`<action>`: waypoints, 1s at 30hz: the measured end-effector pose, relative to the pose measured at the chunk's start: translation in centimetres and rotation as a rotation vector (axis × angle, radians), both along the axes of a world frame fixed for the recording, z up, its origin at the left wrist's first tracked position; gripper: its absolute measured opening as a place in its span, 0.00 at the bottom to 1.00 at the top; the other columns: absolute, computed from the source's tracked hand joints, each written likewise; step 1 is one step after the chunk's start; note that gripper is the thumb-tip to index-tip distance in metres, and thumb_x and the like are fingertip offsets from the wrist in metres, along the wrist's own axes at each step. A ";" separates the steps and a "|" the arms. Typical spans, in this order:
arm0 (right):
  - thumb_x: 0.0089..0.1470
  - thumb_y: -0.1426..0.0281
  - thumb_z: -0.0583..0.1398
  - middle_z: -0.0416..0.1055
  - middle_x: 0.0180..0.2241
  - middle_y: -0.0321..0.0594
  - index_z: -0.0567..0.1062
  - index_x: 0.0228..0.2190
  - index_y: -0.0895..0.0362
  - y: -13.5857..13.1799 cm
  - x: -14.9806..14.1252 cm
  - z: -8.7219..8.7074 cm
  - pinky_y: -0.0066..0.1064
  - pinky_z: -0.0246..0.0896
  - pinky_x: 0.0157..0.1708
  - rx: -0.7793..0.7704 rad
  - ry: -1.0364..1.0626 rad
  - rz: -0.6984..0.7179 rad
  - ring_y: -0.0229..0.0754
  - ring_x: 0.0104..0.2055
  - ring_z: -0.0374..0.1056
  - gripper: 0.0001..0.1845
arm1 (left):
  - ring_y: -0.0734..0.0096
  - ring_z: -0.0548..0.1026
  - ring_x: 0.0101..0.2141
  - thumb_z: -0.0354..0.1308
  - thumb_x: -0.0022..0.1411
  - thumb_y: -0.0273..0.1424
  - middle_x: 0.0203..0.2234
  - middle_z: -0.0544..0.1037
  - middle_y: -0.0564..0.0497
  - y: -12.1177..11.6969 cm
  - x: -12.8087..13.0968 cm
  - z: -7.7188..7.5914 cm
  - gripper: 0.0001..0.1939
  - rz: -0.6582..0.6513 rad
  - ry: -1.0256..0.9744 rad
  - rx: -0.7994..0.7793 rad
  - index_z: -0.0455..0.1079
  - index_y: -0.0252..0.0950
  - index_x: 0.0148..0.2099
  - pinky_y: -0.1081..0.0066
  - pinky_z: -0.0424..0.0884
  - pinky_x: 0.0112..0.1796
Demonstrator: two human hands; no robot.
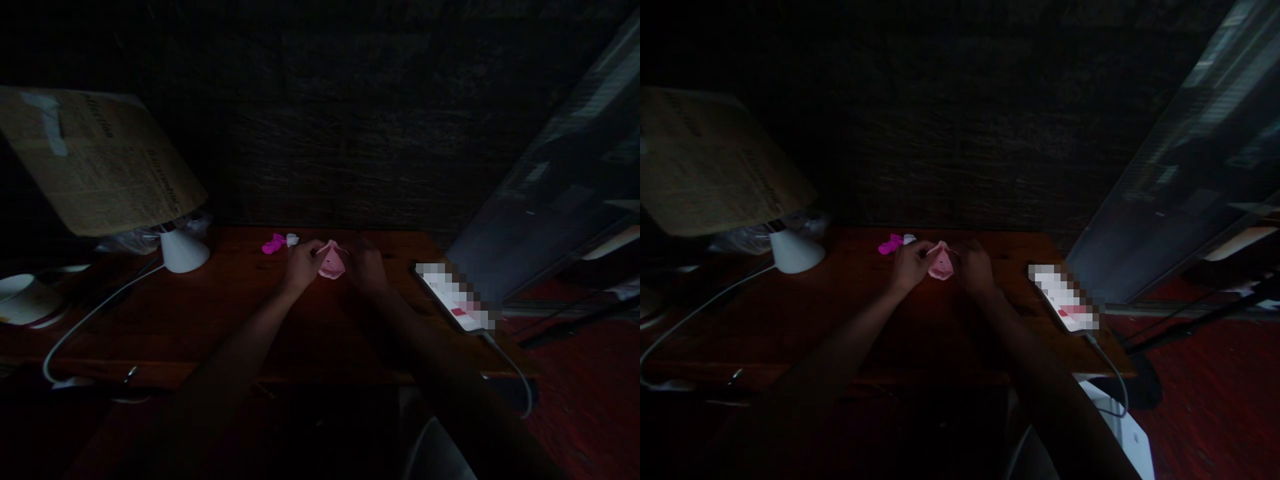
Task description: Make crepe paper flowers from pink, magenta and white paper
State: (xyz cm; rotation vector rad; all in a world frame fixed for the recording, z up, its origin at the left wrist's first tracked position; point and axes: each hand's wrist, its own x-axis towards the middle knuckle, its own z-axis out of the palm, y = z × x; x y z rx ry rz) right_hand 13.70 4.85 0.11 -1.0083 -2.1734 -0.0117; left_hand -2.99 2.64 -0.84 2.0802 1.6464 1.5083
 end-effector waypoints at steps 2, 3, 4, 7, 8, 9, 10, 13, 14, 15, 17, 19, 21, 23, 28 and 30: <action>0.65 0.65 0.54 0.78 0.35 0.48 0.81 0.34 0.59 0.1 0.0 -0.1 0.33 0.60 0.40 -0.021 0.040 -0.030 0.47 0.38 0.71 0.18 | 0.70 0.76 0.30 0.61 0.61 0.29 0.29 0.81 0.48 0.0 0.1 0.0 0.06 0.000 0.029 0.023 0.78 0.34 0.38 0.72 0.70 0.33; 0.65 0.65 0.53 0.79 0.35 0.48 0.81 0.34 0.59 0.2 0.0 -0.1 0.33 0.61 0.40 -0.029 0.052 -0.038 0.47 0.38 0.71 0.18 | 0.69 0.77 0.33 0.62 0.61 0.29 0.32 0.82 0.47 0.0 0.1 0.0 0.07 -0.009 0.041 0.035 0.78 0.34 0.42 0.71 0.71 0.35; 0.65 0.65 0.54 0.79 0.35 0.47 0.81 0.35 0.58 0.3 0.1 -0.2 0.33 0.62 0.40 -0.033 0.064 -0.040 0.46 0.39 0.71 0.18 | 0.68 0.77 0.34 0.62 0.61 0.28 0.34 0.82 0.46 0.0 0.2 0.1 0.10 -0.025 0.051 0.044 0.77 0.34 0.45 0.71 0.71 0.37; 0.64 0.65 0.55 0.79 0.39 0.45 0.81 0.41 0.56 0.5 0.2 -0.4 0.35 0.64 0.43 -0.013 0.120 -0.014 0.47 0.41 0.72 0.15 | 0.68 0.77 0.35 0.61 0.62 0.28 0.33 0.82 0.47 -0.1 0.2 0.0 0.12 -0.056 0.058 0.052 0.77 0.36 0.48 0.69 0.72 0.39; 0.63 0.66 0.56 0.79 0.40 0.45 0.80 0.43 0.55 0.5 0.2 -0.5 0.35 0.64 0.44 0.000 0.145 0.003 0.47 0.42 0.72 0.14 | 0.68 0.78 0.34 0.60 0.62 0.28 0.33 0.82 0.48 -0.1 0.2 0.0 0.10 -0.060 0.052 0.048 0.78 0.36 0.46 0.69 0.73 0.39; 0.63 0.66 0.57 0.79 0.41 0.45 0.80 0.44 0.55 0.6 0.2 -0.5 0.36 0.64 0.45 0.011 0.164 0.026 0.47 0.43 0.72 0.14 | 0.68 0.78 0.34 0.60 0.62 0.27 0.33 0.82 0.48 -0.1 0.2 -0.1 0.09 -0.064 0.042 0.040 0.78 0.37 0.45 0.69 0.73 0.39; 0.62 0.67 0.57 0.79 0.42 0.44 0.80 0.44 0.54 0.6 0.2 -0.6 0.36 0.65 0.46 0.019 0.174 0.053 0.47 0.44 0.72 0.14 | 0.68 0.78 0.34 0.60 0.62 0.26 0.34 0.83 0.48 0.0 0.2 -0.1 0.09 -0.069 0.028 0.030 0.79 0.37 0.43 0.68 0.74 0.39; 0.62 0.68 0.58 0.79 0.40 0.43 0.81 0.43 0.53 0.8 0.1 -0.8 0.35 0.66 0.45 0.003 0.164 0.108 0.46 0.43 0.72 0.12 | 0.67 0.80 0.35 0.62 0.59 0.23 0.35 0.83 0.47 0.1 0.2 -0.3 0.08 -0.083 -0.012 -0.007 0.79 0.37 0.41 0.68 0.75 0.39; 0.62 0.69 0.58 0.79 0.39 0.43 0.81 0.42 0.53 0.8 0.1 -0.8 0.35 0.66 0.44 -0.008 0.162 0.110 0.46 0.42 0.72 0.12 | 0.67 0.80 0.35 0.62 0.59 0.23 0.35 0.83 0.47 0.1 0.3 -0.3 0.08 -0.082 -0.029 -0.013 0.79 0.37 0.40 0.67 0.75 0.39; 0.62 0.69 0.58 0.79 0.38 0.43 0.81 0.42 0.53 0.9 0.1 -0.8 0.35 0.66 0.43 -0.016 0.164 0.110 0.45 0.41 0.73 0.12 | 0.67 0.80 0.35 0.62 0.58 0.23 0.35 0.84 0.47 0.1 0.3 -0.3 0.08 -0.078 -0.048 -0.013 0.79 0.37 0.40 0.67 0.75 0.39; 0.62 0.68 0.58 0.79 0.38 0.42 0.82 0.41 0.52 1.0 0.1 -0.9 0.34 0.66 0.41 -0.025 0.179 0.110 0.45 0.40 0.73 0.12 | 0.67 0.80 0.35 0.62 0.58 0.22 0.35 0.84 0.48 0.1 0.4 -0.3 0.08 -0.066 -0.089 0.001 0.79 0.37 0.39 0.68 0.76 0.39; 0.62 0.67 0.58 0.79 0.38 0.42 0.81 0.41 0.52 1.0 0.1 -0.9 0.34 0.66 0.41 -0.028 0.193 0.118 0.45 0.40 0.73 0.12 | 0.68 0.80 0.34 0.62 0.58 0.22 0.34 0.84 0.49 0.0 0.4 -0.2 0.08 -0.054 -0.115 0.016 0.79 0.37 0.38 0.68 0.76 0.38; 0.62 0.67 0.58 0.79 0.37 0.42 0.82 0.40 0.53 1.0 0.2 -0.8 0.35 0.66 0.40 -0.029 0.190 0.121 0.45 0.39 0.73 0.12 | 0.69 0.80 0.33 0.63 0.57 0.22 0.33 0.84 0.49 0.0 0.4 -0.1 0.07 -0.048 -0.133 0.019 0.79 0.37 0.37 0.69 0.76 0.37; 0.62 0.68 0.58 0.79 0.35 0.42 0.82 0.39 0.53 1.0 0.5 -0.7 0.35 0.66 0.40 -0.017 0.161 0.128 0.45 0.39 0.72 0.12 | 0.70 0.80 0.32 0.64 0.56 0.24 0.32 0.83 0.50 0.0 0.3 -0.2 0.05 -0.052 -0.149 0.013 0.79 0.36 0.36 0.71 0.75 0.36; 0.62 0.70 0.57 0.79 0.34 0.45 0.82 0.38 0.56 0.7 0.6 -0.1 0.36 0.65 0.41 0.025 0.055 0.153 0.46 0.39 0.71 0.12 | 0.71 0.78 0.30 0.62 0.60 0.28 0.32 0.83 0.49 0.0 0.3 -0.2 0.06 -0.093 -0.066 -0.018 0.78 0.36 0.40 0.72 0.73 0.34; 0.62 0.68 0.58 0.79 0.37 0.45 0.81 0.41 0.56 0.5 0.4 0.0 0.35 0.65 0.42 0.006 0.075 0.115 0.46 0.41 0.72 0.12 | 0.71 0.78 0.29 0.61 0.61 0.30 0.30 0.83 0.50 0.0 0.2 -0.2 0.06 -0.090 -0.027 -0.026 0.79 0.36 0.40 0.73 0.72 0.33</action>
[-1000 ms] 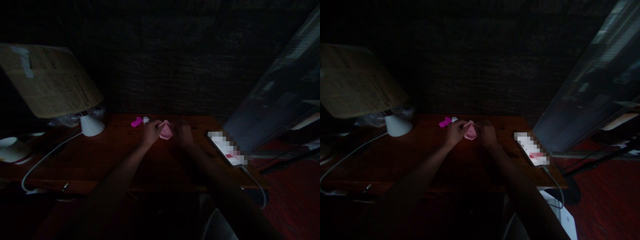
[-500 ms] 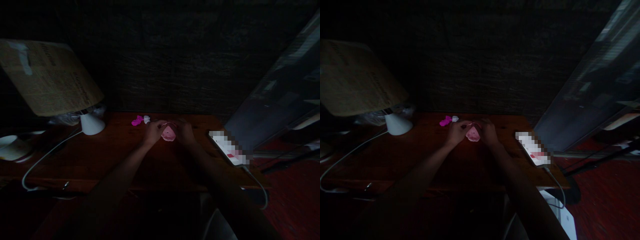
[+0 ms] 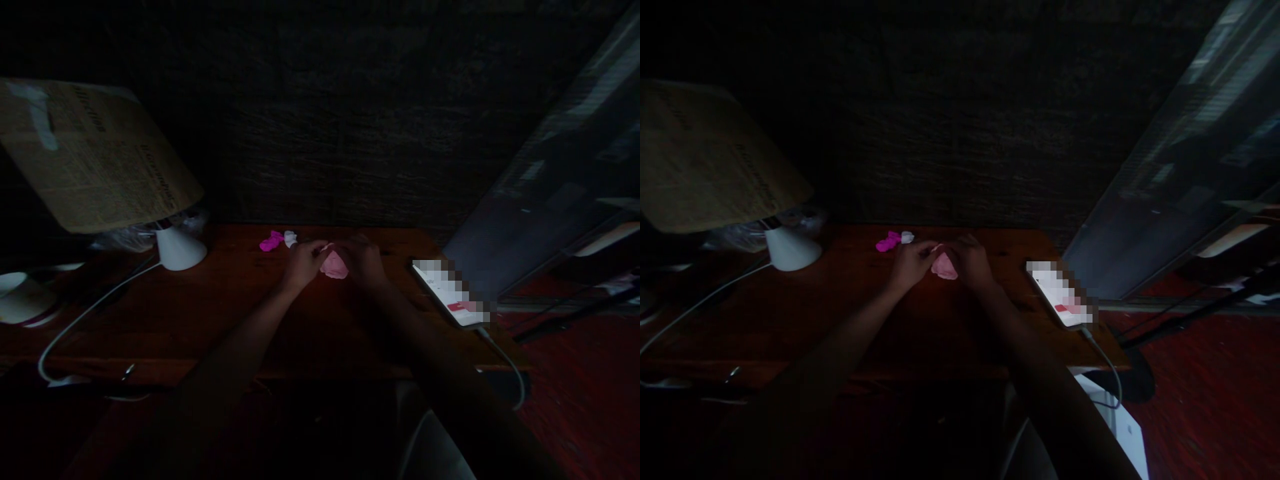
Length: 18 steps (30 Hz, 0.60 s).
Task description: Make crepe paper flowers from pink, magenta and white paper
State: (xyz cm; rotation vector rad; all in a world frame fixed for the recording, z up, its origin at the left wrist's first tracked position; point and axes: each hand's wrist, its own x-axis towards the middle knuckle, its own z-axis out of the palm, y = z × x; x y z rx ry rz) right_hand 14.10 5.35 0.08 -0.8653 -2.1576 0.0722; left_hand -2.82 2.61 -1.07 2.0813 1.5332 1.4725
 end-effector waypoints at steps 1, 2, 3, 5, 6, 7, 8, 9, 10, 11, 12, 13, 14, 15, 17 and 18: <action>0.62 0.67 0.57 0.79 0.40 0.45 0.80 0.43 0.56 -0.1 -0.1 0.0 0.34 0.65 0.43 -0.022 0.019 -0.036 0.46 0.42 0.72 0.13 | 0.71 0.77 0.28 0.60 0.62 0.30 0.29 0.82 0.50 0.0 -0.1 0.0 0.06 0.013 0.000 0.000 0.79 0.36 0.39 0.73 0.71 0.32; 0.62 0.65 0.57 0.79 0.41 0.45 0.80 0.44 0.55 -0.1 -0.2 0.0 0.34 0.65 0.42 -0.054 0.034 -0.081 0.46 0.42 0.73 0.14 | 0.71 0.77 0.28 0.60 0.62 0.31 0.28 0.82 0.50 0.0 -0.1 0.0 0.07 0.032 -0.011 0.001 0.78 0.36 0.38 0.73 0.71 0.31; 0.63 0.64 0.57 0.80 0.41 0.44 0.80 0.45 0.55 -0.1 -0.2 0.0 0.33 0.66 0.41 -0.093 0.038 -0.123 0.46 0.42 0.74 0.15 | 0.71 0.77 0.28 0.59 0.62 0.31 0.28 0.82 0.50 0.1 -0.2 0.0 0.07 0.053 -0.028 0.001 0.78 0.35 0.37 0.73 0.71 0.31; 0.64 0.62 0.56 0.81 0.38 0.44 0.81 0.43 0.55 0.0 -0.1 0.1 0.32 0.65 0.39 -0.177 0.015 -0.177 0.47 0.39 0.76 0.16 | 0.70 0.78 0.28 0.59 0.63 0.31 0.28 0.82 0.50 0.1 -0.2 0.0 0.07 0.090 -0.062 -0.005 0.78 0.34 0.37 0.73 0.71 0.31; 0.64 0.62 0.55 0.81 0.37 0.44 0.81 0.42 0.54 0.0 0.0 0.1 0.32 0.65 0.38 -0.209 -0.006 -0.178 0.47 0.39 0.77 0.16 | 0.70 0.78 0.30 0.59 0.62 0.30 0.30 0.83 0.49 0.1 -0.2 0.0 0.07 0.092 -0.071 -0.011 0.78 0.34 0.39 0.72 0.72 0.32; 0.64 0.63 0.55 0.81 0.37 0.44 0.82 0.42 0.53 0.0 0.2 0.1 0.32 0.65 0.38 -0.226 -0.029 -0.165 0.47 0.39 0.77 0.16 | 0.69 0.79 0.32 0.60 0.62 0.30 0.33 0.83 0.48 0.1 -0.1 -0.1 0.08 0.082 -0.070 -0.017 0.77 0.34 0.41 0.71 0.73 0.34; 0.64 0.64 0.55 0.81 0.38 0.43 0.82 0.42 0.53 0.1 0.3 0.2 0.32 0.66 0.39 -0.227 -0.051 -0.144 0.48 0.40 0.77 0.16 | 0.68 0.79 0.34 0.60 0.61 0.29 0.36 0.83 0.46 0.1 -0.1 -0.1 0.10 0.065 -0.060 -0.019 0.77 0.34 0.44 0.70 0.74 0.37; 0.64 0.65 0.55 0.81 0.40 0.43 0.81 0.43 0.52 0.1 0.4 0.3 0.32 0.66 0.41 -0.217 -0.075 -0.124 0.48 0.42 0.77 0.15 | 0.67 0.80 0.37 0.61 0.60 0.28 0.39 0.83 0.45 0.0 0.0 -0.1 0.12 0.045 -0.041 -0.019 0.77 0.35 0.47 0.69 0.74 0.39; 0.64 0.67 0.56 0.81 0.41 0.44 0.81 0.44 0.52 0.0 0.5 0.4 0.32 0.66 0.41 -0.205 -0.106 -0.111 0.48 0.43 0.77 0.15 | 0.66 0.80 0.39 0.61 0.60 0.27 0.41 0.83 0.45 0.0 0.1 -0.2 0.13 0.026 -0.017 -0.020 0.77 0.36 0.48 0.68 0.74 0.41; 0.63 0.68 0.57 0.81 0.42 0.44 0.81 0.45 0.52 0.0 0.5 0.4 0.32 0.66 0.42 -0.196 -0.144 -0.103 0.48 0.43 0.77 0.14 | 0.65 0.80 0.39 0.61 0.61 0.26 0.42 0.83 0.45 -0.1 0.1 -0.2 0.13 0.009 0.010 -0.028 0.77 0.37 0.48 0.67 0.74 0.42; 0.62 0.69 0.57 0.81 0.43 0.45 0.80 0.46 0.52 -0.1 0.6 0.5 0.32 0.66 0.41 -0.191 -0.179 -0.106 0.48 0.43 0.77 0.15 | 0.65 0.80 0.39 0.60 0.61 0.26 0.41 0.83 0.45 -0.1 0.2 -0.2 0.12 -0.001 0.035 -0.043 0.78 0.37 0.47 0.66 0.74 0.42; 0.61 0.70 0.58 0.80 0.43 0.46 0.80 0.47 0.53 -0.2 0.5 0.5 0.32 0.66 0.41 -0.193 -0.208 -0.115 0.48 0.42 0.78 0.15 | 0.65 0.80 0.37 0.59 0.62 0.25 0.39 0.83 0.45 -0.1 0.2 -0.2 0.11 -0.008 0.054 -0.063 0.79 0.37 0.45 0.66 0.74 0.41; 0.61 0.70 0.58 0.80 0.43 0.46 0.80 0.47 0.53 -0.2 0.5 0.5 0.31 0.66 0.40 -0.201 -0.223 -0.124 0.48 0.42 0.78 0.15 | 0.65 0.80 0.35 0.58 0.63 0.26 0.38 0.84 0.45 -0.2 0.1 -0.1 0.10 -0.011 0.065 -0.085 0.79 0.37 0.44 0.67 0.74 0.39; 0.61 0.70 0.58 0.80 0.43 0.46 0.80 0.47 0.53 -0.2 0.4 0.5 0.31 0.66 0.40 -0.208 -0.221 -0.125 0.48 0.42 0.78 0.15 | 0.66 0.80 0.34 0.58 0.63 0.27 0.36 0.84 0.45 -0.2 0.0 -0.1 0.10 -0.011 0.071 -0.103 0.80 0.36 0.43 0.68 0.74 0.37; 0.61 0.70 0.58 0.80 0.44 0.44 0.80 0.46 0.52 -0.3 0.3 0.5 0.31 0.67 0.41 -0.213 -0.169 -0.097 0.47 0.43 0.77 0.14 | 0.67 0.79 0.30 0.58 0.63 0.28 0.33 0.84 0.47 -0.1 -0.1 -0.1 0.09 -0.003 0.082 -0.116 0.80 0.36 0.42 0.70 0.72 0.34; 0.62 0.69 0.58 0.80 0.43 0.43 0.81 0.45 0.52 -0.3 0.3 0.5 0.31 0.67 0.41 -0.211 -0.135 -0.077 0.46 0.43 0.77 0.14 | 0.68 0.78 0.29 0.58 0.63 0.28 0.31 0.84 0.48 0.0 -0.2 -0.1 0.09 0.002 0.091 -0.115 0.80 0.36 0.41 0.71 0.71 0.32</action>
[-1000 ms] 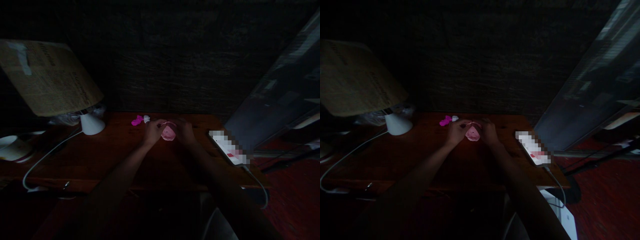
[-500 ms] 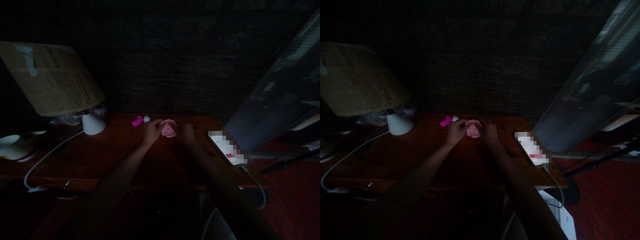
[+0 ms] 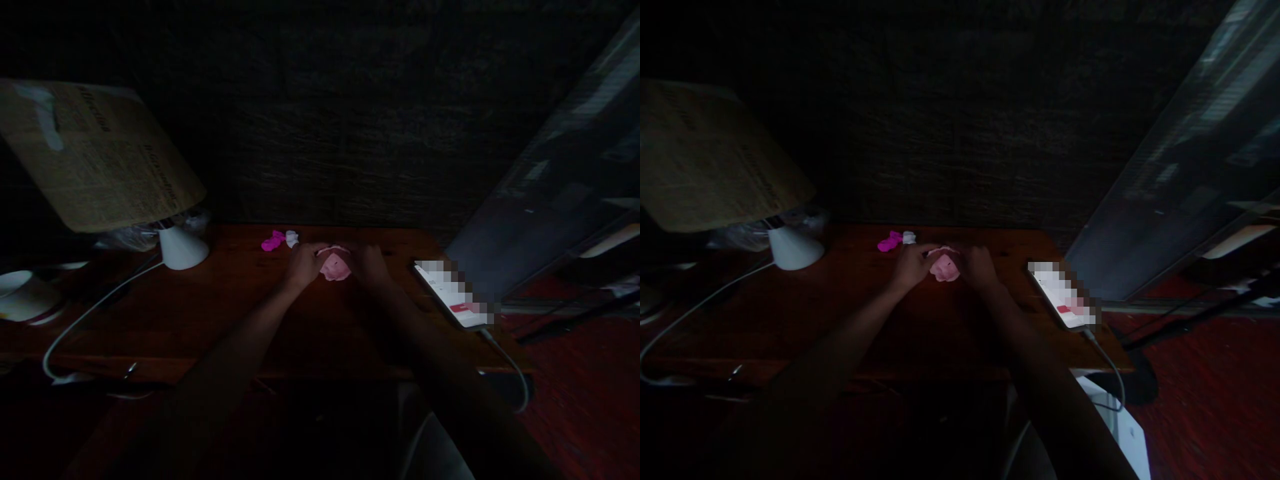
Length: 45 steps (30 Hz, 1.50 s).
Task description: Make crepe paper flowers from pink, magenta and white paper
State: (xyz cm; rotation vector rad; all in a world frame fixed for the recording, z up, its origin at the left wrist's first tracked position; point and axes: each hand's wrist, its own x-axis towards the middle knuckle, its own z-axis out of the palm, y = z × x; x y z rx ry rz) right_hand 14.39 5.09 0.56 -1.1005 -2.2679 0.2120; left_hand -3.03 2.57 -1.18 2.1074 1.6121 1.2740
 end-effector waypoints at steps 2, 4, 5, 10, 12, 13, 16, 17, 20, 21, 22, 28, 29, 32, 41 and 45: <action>0.62 0.68 0.58 0.81 0.43 0.41 0.81 0.44 0.51 0.1 0.0 -0.1 0.30 0.67 0.42 0.012 0.059 0.025 0.45 0.43 0.77 0.13 | 0.69 0.77 0.26 0.58 0.63 0.29 0.27 0.83 0.49 0.1 -0.1 0.0 0.08 0.012 0.028 0.007 0.80 0.36 0.38 0.73 0.69 0.29; 0.62 0.67 0.57 0.81 0.41 0.41 0.82 0.42 0.52 0.2 0.1 -0.1 0.31 0.66 0.42 0.025 0.080 0.031 0.45 0.42 0.77 0.13 | 0.69 0.76 0.25 0.58 0.63 0.29 0.24 0.81 0.50 0.1 0.0 -0.1 0.08 0.018 0.052 0.009 0.80 0.35 0.36 0.73 0.66 0.27; 0.63 0.66 0.57 0.81 0.41 0.41 0.82 0.41 0.52 0.2 0.1 -0.1 0.30 0.66 0.41 0.033 0.079 0.032 0.45 0.42 0.77 0.13 | 0.69 0.76 0.25 0.58 0.63 0.29 0.24 0.81 0.49 0.0 0.1 -0.1 0.09 0.016 0.055 0.011 0.80 0.35 0.36 0.73 0.66 0.27; 0.64 0.66 0.55 0.81 0.38 0.45 0.82 0.40 0.55 0.2 0.2 -0.3 0.31 0.65 0.40 0.099 0.045 -0.010 0.46 0.39 0.76 0.15 | 0.66 0.78 0.33 0.58 0.63 0.27 0.37 0.83 0.45 -0.2 0.5 0.1 0.11 -0.013 0.035 0.085 0.78 0.37 0.47 0.69 0.72 0.35; 0.64 0.66 0.55 0.81 0.38 0.45 0.82 0.40 0.55 0.2 0.1 -0.3 0.32 0.65 0.39 0.103 0.037 -0.023 0.46 0.39 0.76 0.16 | 0.65 0.78 0.36 0.59 0.62 0.27 0.39 0.83 0.45 -0.2 0.6 0.2 0.14 -0.005 0.036 0.122 0.77 0.37 0.49 0.67 0.73 0.39; 0.64 0.66 0.55 0.81 0.38 0.45 0.82 0.40 0.55 0.1 0.1 -0.3 0.32 0.65 0.40 0.096 0.041 -0.019 0.46 0.39 0.76 0.16 | 0.65 0.78 0.36 0.60 0.62 0.27 0.38 0.83 0.45 -0.2 0.5 0.2 0.14 -0.001 0.036 0.133 0.77 0.38 0.50 0.66 0.74 0.39; 0.64 0.64 0.55 0.81 0.40 0.44 0.81 0.41 0.54 0.0 -0.1 -0.2 0.31 0.65 0.40 0.049 0.096 -0.006 0.46 0.41 0.76 0.15 | 0.66 0.79 0.35 0.60 0.62 0.26 0.35 0.83 0.47 -0.1 0.3 0.1 0.11 0.008 0.016 0.144 0.78 0.38 0.46 0.66 0.74 0.39; 0.63 0.63 0.56 0.81 0.40 0.43 0.81 0.42 0.54 -0.1 -0.1 -0.2 0.31 0.65 0.39 0.021 0.123 -0.012 0.46 0.40 0.76 0.16 | 0.66 0.79 0.35 0.60 0.61 0.25 0.36 0.83 0.47 -0.1 0.2 0.1 0.10 0.014 -0.001 0.145 0.79 0.39 0.44 0.66 0.74 0.40; 0.60 0.59 0.58 0.81 0.37 0.41 0.80 0.44 0.56 -0.1 0.0 0.0 0.28 0.64 0.34 -0.092 0.155 -0.021 0.45 0.37 0.77 0.18 | 0.67 0.80 0.35 0.60 0.61 0.24 0.37 0.83 0.47 -0.1 0.1 0.1 0.09 0.045 -0.065 0.123 0.79 0.38 0.42 0.68 0.75 0.39; 0.59 0.58 0.59 0.81 0.35 0.41 0.80 0.43 0.57 -0.1 0.0 0.0 0.28 0.62 0.32 -0.127 0.124 -0.023 0.45 0.36 0.77 0.18 | 0.67 0.80 0.35 0.60 0.61 0.24 0.36 0.84 0.47 0.0 0.1 0.1 0.09 0.062 -0.087 0.111 0.79 0.37 0.41 0.68 0.75 0.39; 0.59 0.57 0.60 0.81 0.33 0.41 0.80 0.41 0.57 0.0 0.1 0.0 0.28 0.61 0.30 -0.154 0.070 -0.035 0.45 0.35 0.77 0.19 | 0.67 0.80 0.34 0.60 0.61 0.25 0.36 0.84 0.47 0.0 0.0 0.1 0.08 0.079 -0.106 0.101 0.79 0.36 0.41 0.68 0.75 0.38; 0.64 0.57 0.54 0.80 0.29 0.47 0.82 0.30 0.57 0.5 0.0 -0.3 0.30 0.56 0.29 -0.111 -0.231 -0.152 0.46 0.32 0.76 0.23 | 0.68 0.79 0.32 0.61 0.61 0.30 0.33 0.84 0.48 0.4 0.0 -0.1 0.06 0.111 -0.140 0.113 0.79 0.36 0.39 0.70 0.73 0.35; 0.65 0.58 0.53 0.81 0.30 0.47 0.82 0.30 0.56 0.5 -0.1 -0.4 0.30 0.56 0.30 -0.092 -0.239 -0.140 0.46 0.32 0.76 0.23 | 0.68 0.79 0.31 0.61 0.62 0.31 0.32 0.84 0.48 0.4 -0.1 -0.1 0.06 0.109 -0.136 0.117 0.79 0.36 0.39 0.71 0.73 0.34; 0.66 0.59 0.52 0.81 0.32 0.47 0.82 0.31 0.55 0.5 -0.2 -0.5 0.30 0.57 0.30 -0.040 -0.222 -0.104 0.45 0.32 0.76 0.23 | 0.70 0.77 0.28 0.61 0.61 0.32 0.29 0.83 0.50 0.3 -0.2 -0.1 0.06 0.104 -0.101 0.131 0.79 0.37 0.35 0.71 0.70 0.32; 0.62 0.56 0.56 0.81 0.31 0.44 0.82 0.35 0.55 0.3 0.2 -0.2 0.29 0.57 0.30 -0.057 -0.039 -0.218 0.47 0.35 0.77 0.20 | 0.69 0.75 0.31 0.60 0.62 0.30 0.28 0.79 0.48 -0.1 -0.2 0.3 0.05 0.124 -0.021 0.174 0.75 0.34 0.35 0.71 0.70 0.34; 0.62 0.55 0.56 0.80 0.28 0.44 0.82 0.33 0.59 0.4 0.5 -0.1 0.28 0.56 0.28 -0.066 0.040 -0.200 0.45 0.31 0.76 0.23 | 0.71 0.77 0.32 0.59 0.62 0.29 0.35 0.82 0.47 0.2 -0.1 0.2 0.12 0.083 -0.081 0.143 0.75 0.33 0.48 0.73 0.71 0.35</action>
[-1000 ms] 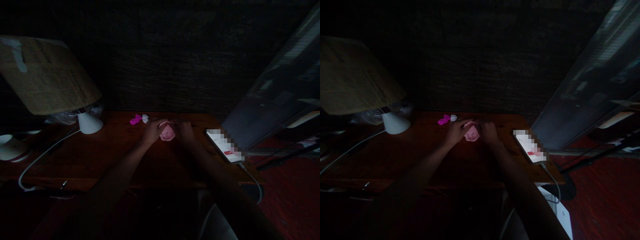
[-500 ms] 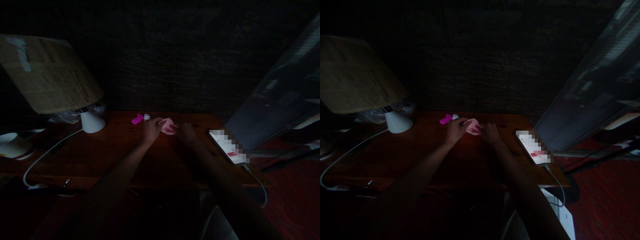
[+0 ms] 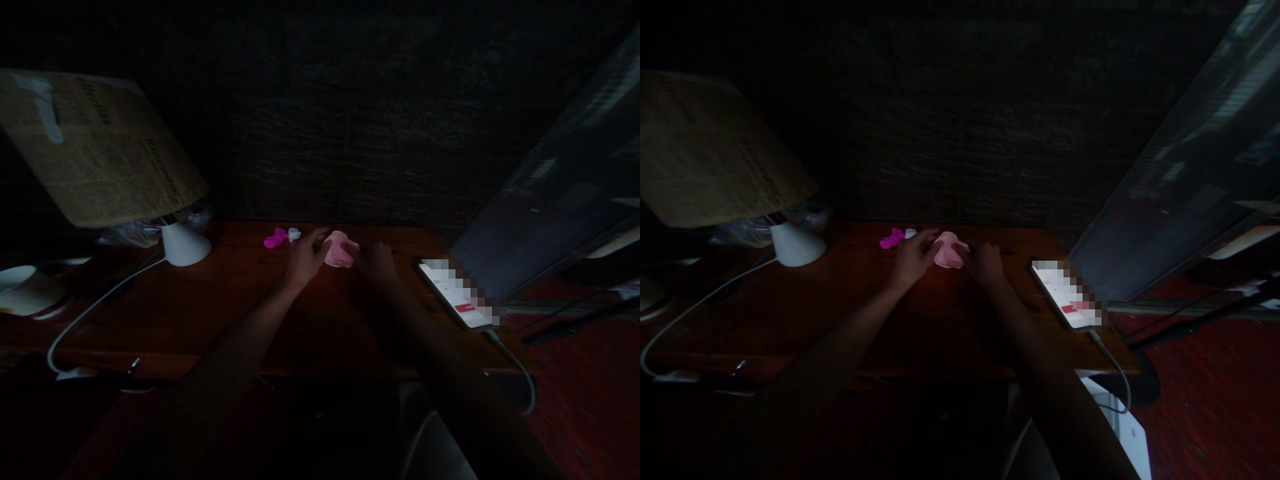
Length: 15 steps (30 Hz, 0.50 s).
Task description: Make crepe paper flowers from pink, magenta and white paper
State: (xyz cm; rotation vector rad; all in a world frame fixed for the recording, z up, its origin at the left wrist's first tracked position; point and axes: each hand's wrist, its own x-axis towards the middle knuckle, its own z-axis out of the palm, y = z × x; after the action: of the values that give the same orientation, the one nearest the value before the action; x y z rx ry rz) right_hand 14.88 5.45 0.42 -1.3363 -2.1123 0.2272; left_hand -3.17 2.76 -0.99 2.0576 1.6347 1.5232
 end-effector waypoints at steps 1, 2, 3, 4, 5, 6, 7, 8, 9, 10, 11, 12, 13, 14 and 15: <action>0.62 0.54 0.55 0.79 0.27 0.44 0.82 0.32 0.60 0.0 0.0 0.0 0.28 0.55 0.28 0.002 0.004 0.001 0.45 0.30 0.75 0.24 | 0.71 0.77 0.31 0.59 0.63 0.29 0.35 0.82 0.47 0.0 0.0 0.0 0.13 -0.007 -0.009 -0.004 0.75 0.34 0.49 0.73 0.71 0.34; 0.63 0.54 0.54 0.79 0.26 0.45 0.82 0.31 0.60 0.0 0.0 0.0 0.28 0.55 0.27 0.005 0.003 0.000 0.45 0.29 0.75 0.25 | 0.71 0.77 0.30 0.59 0.63 0.31 0.34 0.83 0.48 0.0 0.1 0.0 0.13 -0.011 -0.014 -0.008 0.75 0.34 0.49 0.73 0.71 0.34; 0.63 0.54 0.53 0.78 0.26 0.45 0.82 0.30 0.61 0.0 0.0 -0.1 0.28 0.55 0.27 0.010 -0.001 -0.002 0.45 0.29 0.75 0.27 | 0.71 0.77 0.29 0.59 0.64 0.32 0.32 0.83 0.48 -0.1 0.1 0.0 0.13 -0.013 -0.016 -0.011 0.76 0.34 0.49 0.73 0.71 0.33; 0.64 0.55 0.53 0.78 0.26 0.46 0.82 0.30 0.61 0.0 -0.1 -0.1 0.29 0.55 0.27 0.013 -0.005 -0.001 0.46 0.29 0.75 0.27 | 0.71 0.77 0.28 0.58 0.64 0.33 0.31 0.83 0.48 -0.2 0.1 0.1 0.13 -0.015 -0.017 -0.011 0.77 0.33 0.48 0.72 0.71 0.33; 0.64 0.55 0.52 0.78 0.26 0.47 0.82 0.30 0.61 0.0 -0.1 -0.1 0.29 0.56 0.27 0.016 -0.007 0.002 0.47 0.30 0.76 0.27 | 0.71 0.77 0.27 0.58 0.65 0.33 0.31 0.83 0.47 -0.3 0.2 0.1 0.13 -0.018 -0.019 -0.012 0.78 0.33 0.47 0.72 0.71 0.33; 0.64 0.55 0.52 0.79 0.27 0.47 0.82 0.31 0.60 0.0 -0.1 -0.2 0.29 0.57 0.28 0.022 -0.003 0.005 0.47 0.31 0.76 0.27 | 0.71 0.77 0.27 0.57 0.65 0.34 0.31 0.83 0.47 -0.4 0.2 0.2 0.13 -0.020 -0.020 -0.013 0.78 0.33 0.46 0.72 0.71 0.33; 0.64 0.55 0.52 0.80 0.29 0.48 0.82 0.33 0.59 0.0 -0.1 -0.2 0.29 0.58 0.29 0.033 0.007 0.006 0.48 0.32 0.77 0.26 | 0.70 0.77 0.27 0.57 0.65 0.33 0.32 0.84 0.47 -0.4 0.2 0.2 0.13 -0.020 -0.016 -0.013 0.79 0.33 0.46 0.72 0.72 0.33; 0.64 0.55 0.52 0.80 0.31 0.48 0.82 0.35 0.58 0.0 -0.1 -0.2 0.29 0.59 0.30 0.043 0.023 0.010 0.48 0.34 0.77 0.25 | 0.70 0.78 0.27 0.57 0.65 0.33 0.32 0.84 0.47 -0.5 0.3 0.3 0.12 -0.017 -0.003 -0.014 0.79 0.34 0.45 0.72 0.72 0.33; 0.65 0.55 0.52 0.81 0.33 0.48 0.82 0.38 0.57 -0.1 -0.1 -0.2 0.29 0.60 0.31 0.048 0.037 0.016 0.48 0.35 0.77 0.24 | 0.70 0.78 0.28 0.57 0.65 0.32 0.32 0.84 0.47 -0.5 0.3 0.3 0.11 -0.012 0.016 -0.016 0.79 0.34 0.44 0.72 0.72 0.33; 0.65 0.56 0.52 0.81 0.34 0.48 0.82 0.40 0.57 -0.1 -0.1 -0.2 0.29 0.61 0.32 0.050 0.042 0.022 0.48 0.37 0.77 0.24 | 0.69 0.79 0.28 0.57 0.65 0.32 0.32 0.84 0.47 -0.6 0.3 0.3 0.11 -0.006 0.037 -0.017 0.79 0.34 0.43 0.71 0.73 0.34; 0.65 0.56 0.51 0.81 0.36 0.48 0.82 0.41 0.57 -0.1 -0.1 -0.2 0.29 0.62 0.34 0.050 0.037 0.029 0.48 0.38 0.77 0.24 | 0.69 0.79 0.29 0.57 0.65 0.32 0.33 0.84 0.47 -0.6 0.4 0.3 0.11 -0.001 0.052 -0.017 0.79 0.34 0.43 0.71 0.73 0.35; 0.66 0.57 0.51 0.81 0.36 0.49 0.82 0.41 0.57 -0.1 -0.1 -0.2 0.29 0.63 0.35 0.050 0.023 0.032 0.49 0.38 0.77 0.24 | 0.68 0.80 0.30 0.58 0.65 0.32 0.34 0.84 0.46 -0.6 0.5 0.3 0.11 0.003 0.056 -0.015 0.79 0.34 0.43 0.70 0.74 0.36; 0.66 0.58 0.51 0.81 0.37 0.50 0.82 0.41 0.57 -0.1 -0.2 -0.2 0.30 0.63 0.36 0.052 0.001 0.031 0.49 0.39 0.77 0.23 | 0.67 0.80 0.32 0.58 0.64 0.32 0.36 0.84 0.46 -0.6 0.6 0.3 0.11 0.002 0.050 -0.013 0.79 0.34 0.45 0.69 0.74 0.37; 0.66 0.59 0.51 0.81 0.38 0.50 0.82 0.42 0.57 -0.2 -0.2 -0.2 0.30 0.63 0.37 0.058 -0.027 0.028 0.49 0.39 0.77 0.23 | 0.66 0.81 0.34 0.58 0.64 0.32 0.38 0.84 0.45 -0.6 0.6 0.2 0.12 -0.002 0.033 -0.011 0.78 0.34 0.47 0.69 0.75 0.39; 0.66 0.59 0.51 0.81 0.38 0.51 0.82 0.42 0.57 -0.3 -0.2 -0.1 0.30 0.63 0.37 0.065 -0.059 0.024 0.49 0.40 0.77 0.22 | 0.66 0.81 0.36 0.59 0.64 0.32 0.40 0.83 0.44 -0.6 0.7 0.2 0.14 -0.011 0.013 -0.012 0.77 0.33 0.49 0.68 0.75 0.40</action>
State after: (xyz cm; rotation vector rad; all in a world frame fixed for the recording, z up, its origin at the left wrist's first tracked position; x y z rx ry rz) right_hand 14.64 5.18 0.28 -1.2948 -2.1675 0.1292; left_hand -2.46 2.16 -0.83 2.0719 1.6297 1.4957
